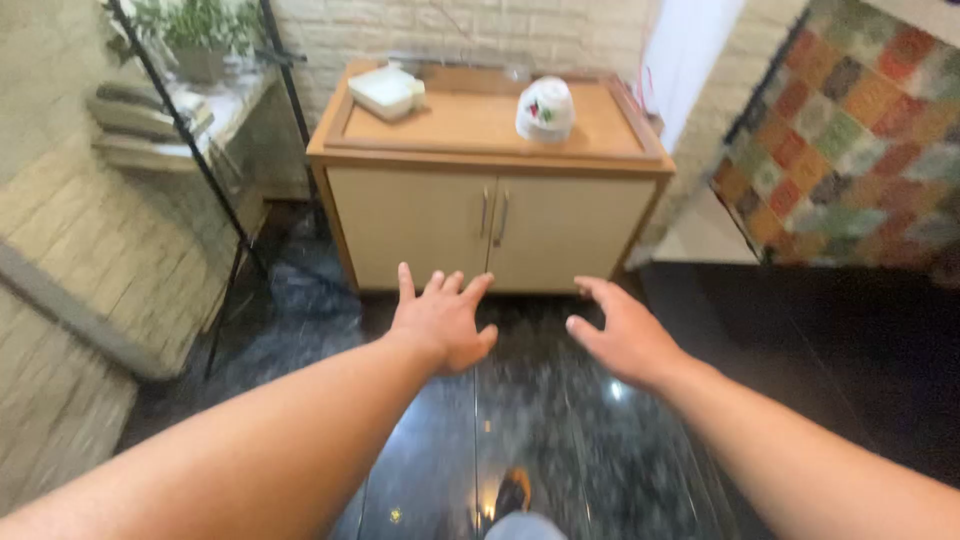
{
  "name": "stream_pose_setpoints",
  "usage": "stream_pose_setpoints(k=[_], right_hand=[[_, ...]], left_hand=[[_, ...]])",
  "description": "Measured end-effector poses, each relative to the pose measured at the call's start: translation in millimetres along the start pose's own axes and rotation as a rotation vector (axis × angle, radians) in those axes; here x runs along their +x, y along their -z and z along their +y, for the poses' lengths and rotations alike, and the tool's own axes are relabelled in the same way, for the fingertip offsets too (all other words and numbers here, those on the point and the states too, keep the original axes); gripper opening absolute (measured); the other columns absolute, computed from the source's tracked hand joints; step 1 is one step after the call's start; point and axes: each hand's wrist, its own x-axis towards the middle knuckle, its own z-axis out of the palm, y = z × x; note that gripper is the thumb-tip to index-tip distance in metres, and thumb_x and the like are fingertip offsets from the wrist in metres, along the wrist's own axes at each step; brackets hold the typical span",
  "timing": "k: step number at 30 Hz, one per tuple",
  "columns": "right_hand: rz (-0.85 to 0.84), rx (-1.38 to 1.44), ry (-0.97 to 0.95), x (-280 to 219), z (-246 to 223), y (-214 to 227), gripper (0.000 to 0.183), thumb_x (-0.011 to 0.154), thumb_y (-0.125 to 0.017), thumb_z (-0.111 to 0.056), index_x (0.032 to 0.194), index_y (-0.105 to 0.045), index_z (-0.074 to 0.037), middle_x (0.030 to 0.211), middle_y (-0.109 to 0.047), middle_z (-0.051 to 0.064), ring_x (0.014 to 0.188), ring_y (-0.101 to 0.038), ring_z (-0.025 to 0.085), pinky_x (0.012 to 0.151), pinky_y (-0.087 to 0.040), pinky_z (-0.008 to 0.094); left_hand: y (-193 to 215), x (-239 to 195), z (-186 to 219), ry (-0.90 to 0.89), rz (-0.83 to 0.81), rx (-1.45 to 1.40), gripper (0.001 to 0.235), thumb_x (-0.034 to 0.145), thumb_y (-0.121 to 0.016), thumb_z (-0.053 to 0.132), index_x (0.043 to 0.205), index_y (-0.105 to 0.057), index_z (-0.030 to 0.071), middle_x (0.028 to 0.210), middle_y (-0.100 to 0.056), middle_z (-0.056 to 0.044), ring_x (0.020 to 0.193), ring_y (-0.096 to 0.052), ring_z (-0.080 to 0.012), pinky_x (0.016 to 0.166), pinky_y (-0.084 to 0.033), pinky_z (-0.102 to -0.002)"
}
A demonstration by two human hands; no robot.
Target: The person retrieves tissues from a dispenser and uses them to wipe the inside and outside of several ceramic bowls on a wooden tray. The person handles each bowl individually, turning them over to clean all surfaces before placing them back on the tray.
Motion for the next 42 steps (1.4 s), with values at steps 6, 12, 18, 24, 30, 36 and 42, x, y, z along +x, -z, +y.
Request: stream_pose_setpoints(k=[6, 12, 18, 24, 30, 36, 42], right_hand=[[-0.088, 0.043, -0.006, 184.8, 81.9, -16.6, 0.063, 0.086, -0.071, -0.028, 0.141, -0.050, -0.006, 0.139, -0.059, 0.017, 0.127, -0.059, 0.031, 0.107, -0.046, 0.040], [-0.170, 0.097, -0.221, 310.0, 118.4, -13.2, 0.057, 0.086, -0.070, -0.026, 0.139, -0.054, -0.010, 0.132, -0.064, 0.011, 0.108, -0.068, 0.027, 0.096, -0.054, 0.039], [-0.159, 0.301, -0.278, 437.2, 199.8, -51.8, 0.052, 0.088, -0.071, -0.023, 0.135, -0.056, -0.005, 0.122, -0.069, 0.015, 0.105, -0.071, 0.022, 0.094, -0.056, 0.037], [-0.067, 0.270, -0.411, 551.7, 264.4, -78.9, 0.053, 0.089, -0.072, -0.026, 0.133, -0.056, -0.002, 0.122, -0.070, 0.015, 0.115, -0.068, 0.023, 0.100, -0.054, 0.037], [0.093, 0.168, -0.676, 624.7, 287.6, -44.9, 0.073, 0.093, -0.067, -0.045, 0.146, -0.042, -0.001, 0.137, -0.060, 0.018, 0.129, -0.058, 0.027, 0.108, -0.046, 0.041], [0.029, 0.569, -1.020, 675.8, 289.0, -21.1, 0.096, 0.084, -0.061, -0.063, 0.155, -0.030, -0.007, 0.150, -0.048, 0.014, 0.132, -0.054, 0.035, 0.103, -0.052, 0.058], [-0.142, 0.754, -0.992, 694.3, 312.2, -28.8, 0.088, 0.081, -0.065, -0.063, 0.148, -0.047, -0.009, 0.143, -0.054, 0.013, 0.130, -0.053, 0.030, 0.103, -0.048, 0.053]], left_hand=[[10.8, 203.5, -23.8, 0.014, -0.006, -0.057, 0.073, 0.092, -0.060, 0.041, 0.156, -0.031, 0.021, 0.148, -0.049, -0.010, 0.142, -0.044, -0.0288, 0.122, 0.005, -0.071], [43.8, 334.5, -34.1, -0.015, -0.007, -0.108, 0.067, 0.090, -0.061, 0.036, 0.149, -0.039, 0.014, 0.138, -0.059, -0.011, 0.135, -0.051, -0.0302, 0.122, 0.007, -0.072], [42.9, 517.2, -66.9, -0.019, 0.033, -0.273, 0.058, 0.091, -0.061, 0.041, 0.142, -0.049, 0.017, 0.137, -0.061, -0.009, 0.138, -0.050, -0.0283, 0.124, 0.005, -0.070], [66.5, 673.5, -89.9, 0.050, -0.067, -0.481, 0.067, 0.085, -0.063, 0.050, 0.144, -0.049, 0.022, 0.139, -0.063, -0.004, 0.137, -0.052, -0.0256, 0.122, -0.003, -0.072], [107.4, 755.7, -85.7, 0.237, -0.114, -0.761, 0.082, 0.087, -0.060, 0.066, 0.153, -0.041, 0.021, 0.150, -0.055, -0.009, 0.145, -0.044, -0.0323, 0.120, 0.001, -0.076], [86.7, 823.4, -78.1, 0.225, -0.104, -0.868, 0.104, 0.084, -0.066, 0.066, 0.157, -0.029, 0.003, 0.152, -0.047, -0.025, 0.141, -0.048, -0.0388, 0.120, -0.039, -0.046], [84.3, 834.0, -67.3, 0.275, -0.172, -0.884, 0.110, 0.079, -0.072, 0.066, 0.156, -0.028, 0.001, 0.151, -0.043, -0.025, 0.136, -0.052, -0.0360, 0.109, -0.048, -0.040]])
